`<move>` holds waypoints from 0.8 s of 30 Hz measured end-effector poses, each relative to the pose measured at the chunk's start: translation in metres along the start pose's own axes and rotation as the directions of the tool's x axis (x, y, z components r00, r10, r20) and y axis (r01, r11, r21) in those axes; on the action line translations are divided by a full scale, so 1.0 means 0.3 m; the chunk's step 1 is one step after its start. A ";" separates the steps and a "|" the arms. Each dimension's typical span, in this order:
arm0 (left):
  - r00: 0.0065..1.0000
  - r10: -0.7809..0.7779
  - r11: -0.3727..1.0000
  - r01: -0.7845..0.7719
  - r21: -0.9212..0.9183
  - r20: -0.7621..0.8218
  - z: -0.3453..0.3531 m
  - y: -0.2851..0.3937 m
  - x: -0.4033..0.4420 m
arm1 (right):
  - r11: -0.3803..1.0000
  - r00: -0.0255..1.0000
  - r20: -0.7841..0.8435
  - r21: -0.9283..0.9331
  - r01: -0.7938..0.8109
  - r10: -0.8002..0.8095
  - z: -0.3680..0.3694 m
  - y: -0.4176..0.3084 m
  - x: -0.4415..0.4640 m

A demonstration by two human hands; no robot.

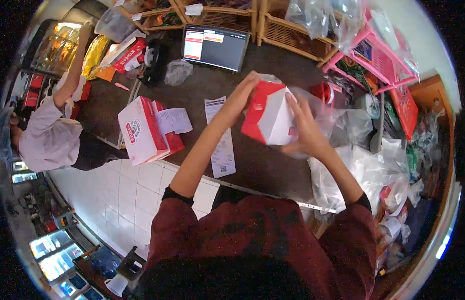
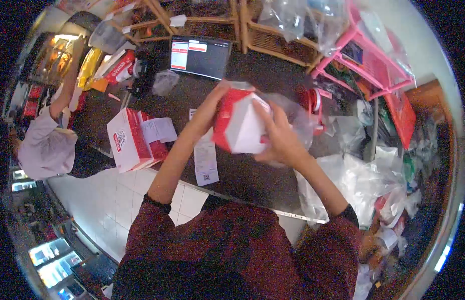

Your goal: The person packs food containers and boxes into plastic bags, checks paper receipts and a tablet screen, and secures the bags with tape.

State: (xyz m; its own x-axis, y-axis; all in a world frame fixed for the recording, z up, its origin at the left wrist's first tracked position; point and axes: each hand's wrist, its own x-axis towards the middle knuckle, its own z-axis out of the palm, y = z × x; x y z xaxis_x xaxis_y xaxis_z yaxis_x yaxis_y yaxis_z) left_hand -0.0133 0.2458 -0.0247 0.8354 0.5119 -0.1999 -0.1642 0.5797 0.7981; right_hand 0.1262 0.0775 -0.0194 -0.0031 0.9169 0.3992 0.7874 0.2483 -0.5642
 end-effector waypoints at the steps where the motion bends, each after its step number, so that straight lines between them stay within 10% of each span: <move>1: 0.996 -0.003 0.983 -0.014 0.183 0.088 -0.045 -0.017 0.012 | 0.978 0.983 0.062 0.108 -0.178 0.172 0.025 0.026 -0.024; 3: 0.994 0.022 0.894 -0.066 0.444 0.104 -0.089 -0.099 0.020 | 0.916 0.935 0.142 0.200 -0.349 0.325 0.034 0.044 -0.036; 6: 0.999 0.049 0.835 -0.042 0.549 0.002 0.064 -0.113 -0.078 | 0.752 0.706 0.273 -0.340 -0.565 0.653 0.052 0.066 -0.064; 9: 0.962 0.245 0.815 -0.274 0.511 0.125 0.210 -0.129 -0.116 | 0.760 0.830 0.343 -0.635 -0.139 0.439 0.199 0.169 -0.115; 18: 0.977 0.211 0.902 -0.183 0.390 -0.029 0.173 -0.108 -0.024 | 0.977 0.815 0.541 -0.066 -0.204 0.206 0.129 0.341 0.114; 20: 0.983 0.179 0.942 -0.162 0.295 -0.033 0.166 -0.116 -0.004 | 0.901 0.742 0.563 -0.008 -0.434 0.363 0.137 0.351 0.163; 22: 0.971 0.220 0.841 -0.140 0.523 -0.093 0.196 -0.086 0.006 | 0.943 0.902 0.359 0.133 -0.303 0.239 0.187 0.374 0.173; 24: 0.971 0.235 0.885 -0.193 0.424 -0.047 0.198 -0.087 0.031 | 0.885 0.691 0.672 0.115 -0.452 0.266 0.167 0.396 0.198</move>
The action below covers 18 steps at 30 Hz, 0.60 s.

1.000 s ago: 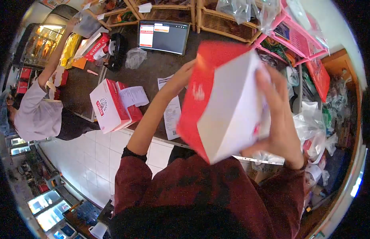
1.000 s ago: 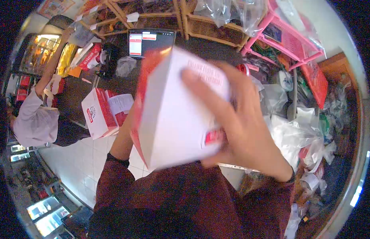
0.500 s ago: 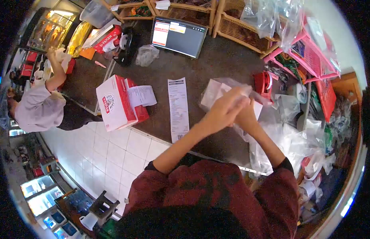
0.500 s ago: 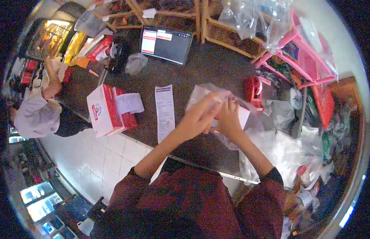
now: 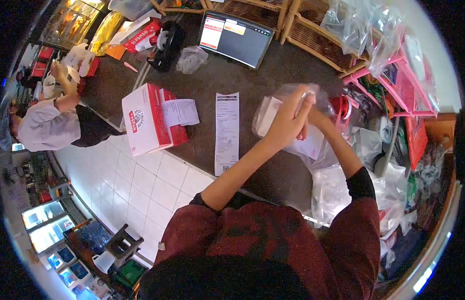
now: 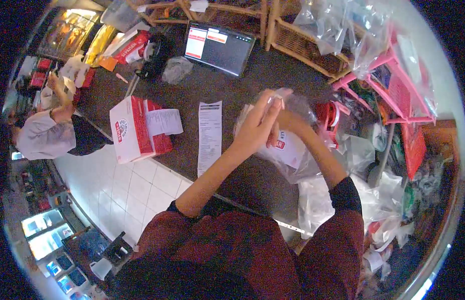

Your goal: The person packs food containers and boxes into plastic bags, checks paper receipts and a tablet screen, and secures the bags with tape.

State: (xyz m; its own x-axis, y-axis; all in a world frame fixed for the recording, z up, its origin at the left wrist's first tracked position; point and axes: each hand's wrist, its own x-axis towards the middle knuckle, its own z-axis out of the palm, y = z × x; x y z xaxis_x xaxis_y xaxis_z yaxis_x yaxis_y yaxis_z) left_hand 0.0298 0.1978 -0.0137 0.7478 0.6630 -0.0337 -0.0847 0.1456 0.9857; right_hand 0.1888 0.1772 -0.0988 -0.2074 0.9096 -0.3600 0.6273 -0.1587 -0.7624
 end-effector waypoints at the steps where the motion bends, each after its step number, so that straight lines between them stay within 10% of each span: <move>1: 0.998 0.042 0.993 -0.037 -0.116 0.039 0.000 0.001 0.012 | 0.999 0.992 0.117 0.017 -0.051 0.049 -0.013 -0.009 0.005; 15: 0.987 0.055 0.977 -0.085 0.194 0.151 -0.046 0.126 -0.066 | 0.999 0.999 -0.049 0.042 0.021 -0.019 0.077 -0.138 -0.080; 18: 0.986 -0.006 0.996 0.020 -0.083 0.167 -0.058 0.108 -0.095 | 1.000 0.995 -0.104 -0.004 -0.005 0.004 0.191 -0.086 -0.089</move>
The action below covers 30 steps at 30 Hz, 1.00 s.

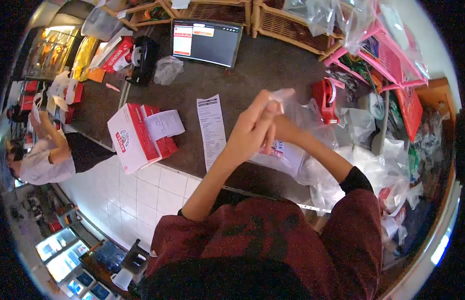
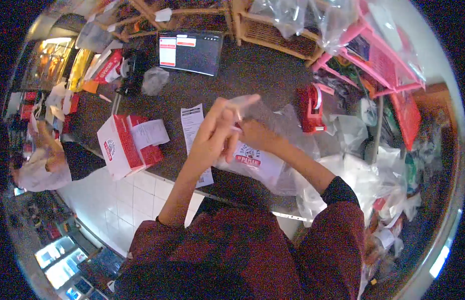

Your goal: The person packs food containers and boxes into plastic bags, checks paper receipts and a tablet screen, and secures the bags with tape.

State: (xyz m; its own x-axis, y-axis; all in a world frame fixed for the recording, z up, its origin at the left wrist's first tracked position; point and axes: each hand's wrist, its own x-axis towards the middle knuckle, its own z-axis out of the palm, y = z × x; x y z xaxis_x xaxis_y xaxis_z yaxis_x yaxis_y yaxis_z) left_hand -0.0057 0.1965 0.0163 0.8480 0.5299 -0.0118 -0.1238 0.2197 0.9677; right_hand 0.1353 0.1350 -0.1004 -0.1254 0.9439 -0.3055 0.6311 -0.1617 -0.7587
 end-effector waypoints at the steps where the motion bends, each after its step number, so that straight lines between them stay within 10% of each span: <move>1: 0.999 -0.023 0.999 0.025 0.037 -0.035 0.002 0.005 -0.004 | 1.000 1.000 -0.025 -0.017 -0.008 0.008 0.027 0.006 -0.005; 5: 0.993 -0.075 0.995 0.080 0.055 -0.096 -0.061 -0.006 -0.024 | 0.929 0.951 -0.214 -0.249 -0.274 0.223 -0.036 -0.111 -0.281; 7: 0.995 -0.045 0.999 0.043 -0.025 -0.094 -0.079 0.010 -0.034 | 0.834 0.981 -0.173 -0.551 -0.021 -0.090 -0.095 -0.115 -0.520; 8: 0.996 -0.060 0.997 0.063 0.042 -0.071 -0.088 0.027 -0.053 | 0.664 0.862 0.232 -0.732 -0.151 0.451 -0.162 -0.205 -0.595; 14: 0.997 -0.036 0.983 0.023 0.183 0.067 0.005 0.170 -0.164 | 0.526 0.985 -0.143 -0.847 -0.072 -0.096 -0.284 -0.585 -0.838; 22: 0.972 -0.081 0.996 0.069 0.062 0.219 0.179 0.138 -0.290 | 0.967 0.957 -0.285 -0.253 -0.021 -0.054 -0.305 -0.399 -1.016; 23: 0.986 -0.034 0.998 0.026 0.051 0.164 0.210 0.101 -0.297 | 0.987 0.914 -0.375 -0.072 0.141 -0.157 -0.334 -0.325 -1.031; 25: 0.995 0.014 0.999 -0.018 0.045 0.103 0.252 0.073 -0.314 | 0.881 0.771 -0.545 0.470 -0.044 0.329 -0.382 -0.113 -1.041; 27: 0.994 -0.071 0.997 0.073 0.028 -0.088 0.263 0.075 -0.330 | 0.888 0.475 -0.755 0.432 -0.158 0.451 -0.363 0.338 -1.005; 28: 0.991 -0.081 0.996 0.085 0.030 -0.105 0.276 0.075 -0.333 | 0.867 0.313 -0.883 0.178 -0.466 0.349 -0.308 0.619 -0.972; 30: 0.963 -0.075 0.985 0.111 0.130 -0.258 0.297 0.081 -0.338 | 0.687 0.220 -0.962 -0.050 -0.725 0.162 -0.197 0.918 -0.886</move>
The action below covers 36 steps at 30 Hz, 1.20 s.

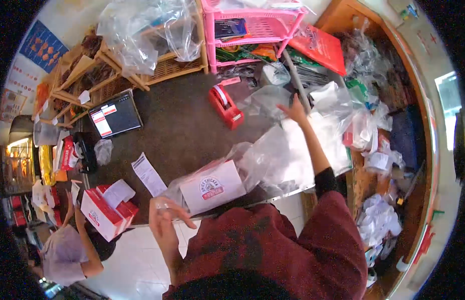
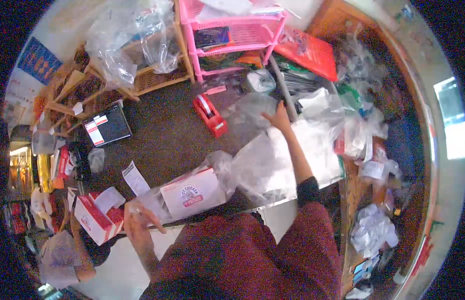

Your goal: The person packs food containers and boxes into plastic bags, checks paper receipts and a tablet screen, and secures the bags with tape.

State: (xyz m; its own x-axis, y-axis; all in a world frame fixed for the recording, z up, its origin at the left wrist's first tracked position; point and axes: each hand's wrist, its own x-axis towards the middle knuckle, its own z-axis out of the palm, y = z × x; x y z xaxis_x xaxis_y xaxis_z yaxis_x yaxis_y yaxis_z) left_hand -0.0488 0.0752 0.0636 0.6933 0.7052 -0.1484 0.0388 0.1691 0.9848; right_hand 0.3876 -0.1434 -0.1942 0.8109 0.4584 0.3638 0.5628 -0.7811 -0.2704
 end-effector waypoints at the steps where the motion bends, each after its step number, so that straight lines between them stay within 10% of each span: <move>1: 0.999 0.005 0.999 -0.002 0.048 -0.053 0.011 0.003 -0.001 | 0.930 0.971 0.003 0.287 -0.230 0.240 0.094 -0.006 -0.001; 6: 0.997 0.053 0.995 -0.048 0.087 -0.059 0.033 -0.014 -0.032 | 0.635 0.802 0.322 0.491 -0.596 0.504 0.063 -0.130 0.044; 8: 0.996 0.071 0.987 -0.062 0.146 -0.057 0.052 -0.010 -0.049 | 0.456 0.895 0.158 0.815 -0.357 0.418 -0.089 -0.222 0.061; 13: 0.999 -0.041 0.998 0.042 0.054 -0.006 0.034 -0.006 -0.086 | 0.339 0.924 -0.146 0.941 0.020 0.352 -0.576 -0.613 0.110; 17: 0.995 0.019 0.997 -0.026 0.077 0.094 0.010 -0.035 -0.106 | 0.969 0.988 -0.151 0.239 0.069 -0.033 -0.285 -0.448 0.137; 18: 0.995 0.032 0.997 -0.039 0.074 0.095 0.004 -0.037 -0.112 | 0.971 0.976 -0.019 0.090 0.220 -0.219 -0.112 -0.314 0.101; 19: 0.992 0.023 0.998 -0.030 0.056 0.120 0.000 -0.039 -0.116 | 0.989 0.893 0.426 0.030 0.147 -0.146 -0.039 -0.260 0.079; 20: 0.990 0.016 0.999 -0.021 0.035 0.141 -0.004 -0.042 -0.119 | 0.996 0.865 0.494 0.018 0.089 -0.086 0.064 -0.203 0.035; 24: 0.988 0.002 1.000 -0.004 0.009 0.153 -0.043 -0.048 -0.130 | 0.997 0.959 0.282 0.081 0.016 -0.038 0.207 -0.101 -0.055; 26: 0.988 -0.005 1.000 0.006 -0.005 0.154 -0.057 -0.049 -0.130 | 0.877 0.900 0.356 0.309 -0.368 0.252 0.114 -0.134 -0.040; 30: 0.985 -0.013 0.999 0.019 -0.030 0.171 -0.063 -0.062 -0.131 | 0.878 0.983 0.184 0.474 -0.064 -0.028 -0.070 -0.263 -0.010; 32: 0.981 -0.019 0.999 0.026 -0.032 0.191 -0.064 -0.066 -0.131 | 0.898 0.878 0.361 0.413 0.153 -0.316 0.023 -0.203 -0.052; 36: 0.976 0.005 1.000 -0.003 -0.008 0.217 -0.069 -0.069 -0.129 | 0.998 0.957 0.290 -0.062 0.004 0.014 0.047 -0.295 -0.131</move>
State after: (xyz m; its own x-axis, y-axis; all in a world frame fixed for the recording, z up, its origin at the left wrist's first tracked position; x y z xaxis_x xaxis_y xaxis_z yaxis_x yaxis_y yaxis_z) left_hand -0.0912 0.0587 0.0470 0.8329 0.5402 -0.1204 0.0306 0.1722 0.9846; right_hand 0.3083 -0.0863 -0.1973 0.8304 0.5505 0.0859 0.5551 -0.8041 -0.2129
